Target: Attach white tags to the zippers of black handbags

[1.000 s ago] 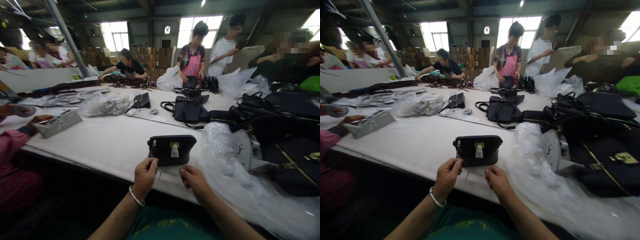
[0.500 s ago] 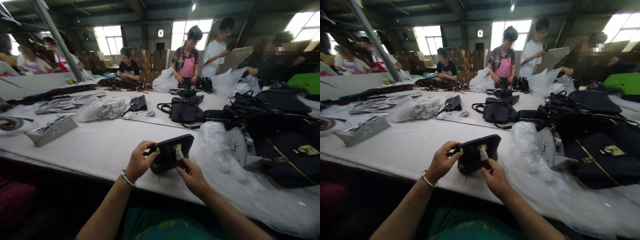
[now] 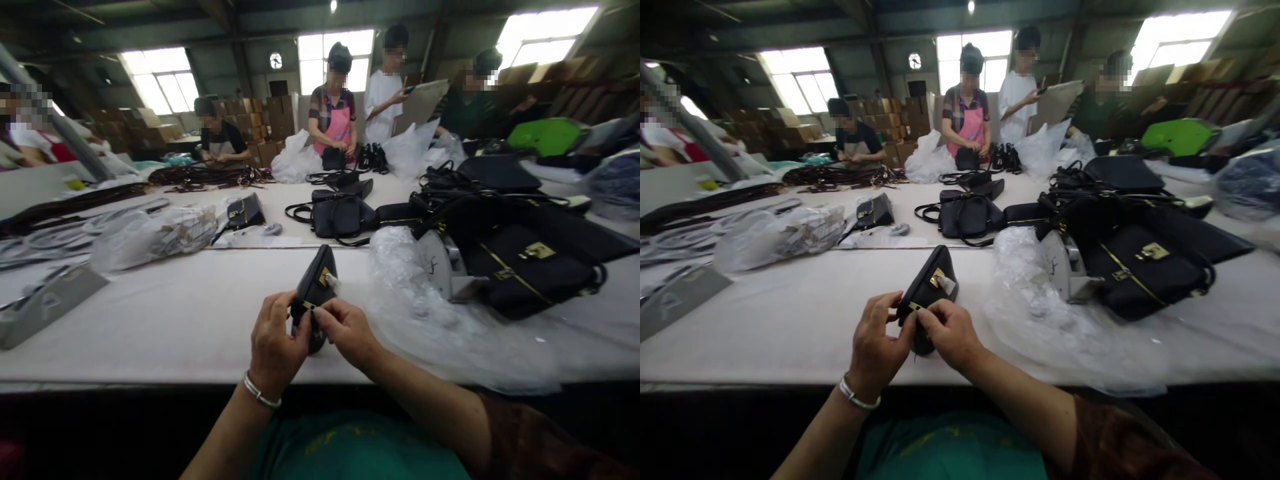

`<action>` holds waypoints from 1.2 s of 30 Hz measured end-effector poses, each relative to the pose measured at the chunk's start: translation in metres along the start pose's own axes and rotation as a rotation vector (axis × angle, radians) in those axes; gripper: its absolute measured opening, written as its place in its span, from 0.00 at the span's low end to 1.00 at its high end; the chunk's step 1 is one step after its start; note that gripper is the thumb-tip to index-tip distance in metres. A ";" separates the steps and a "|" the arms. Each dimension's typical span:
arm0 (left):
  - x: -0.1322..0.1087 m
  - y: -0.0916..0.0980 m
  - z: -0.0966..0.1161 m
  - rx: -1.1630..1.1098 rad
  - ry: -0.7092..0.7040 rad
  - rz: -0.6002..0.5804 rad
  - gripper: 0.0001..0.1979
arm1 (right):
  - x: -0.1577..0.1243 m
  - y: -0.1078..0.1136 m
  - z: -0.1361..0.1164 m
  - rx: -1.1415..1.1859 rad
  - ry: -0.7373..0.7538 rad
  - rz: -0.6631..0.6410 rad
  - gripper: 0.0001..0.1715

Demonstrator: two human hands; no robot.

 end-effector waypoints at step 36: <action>0.013 -0.010 -0.017 -0.263 0.178 -0.030 0.12 | 0.003 0.241 0.103 -0.531 -0.321 0.421 0.16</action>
Point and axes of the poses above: each hand's wrist, its own x-axis towards the middle knuckle, its own y-axis out of the back of the hand, z = x × y, the point moved 2 cm from there along x, towards the middle knuckle, and after that the axes turned 11 degrees about -z, right-handed, at the moved point
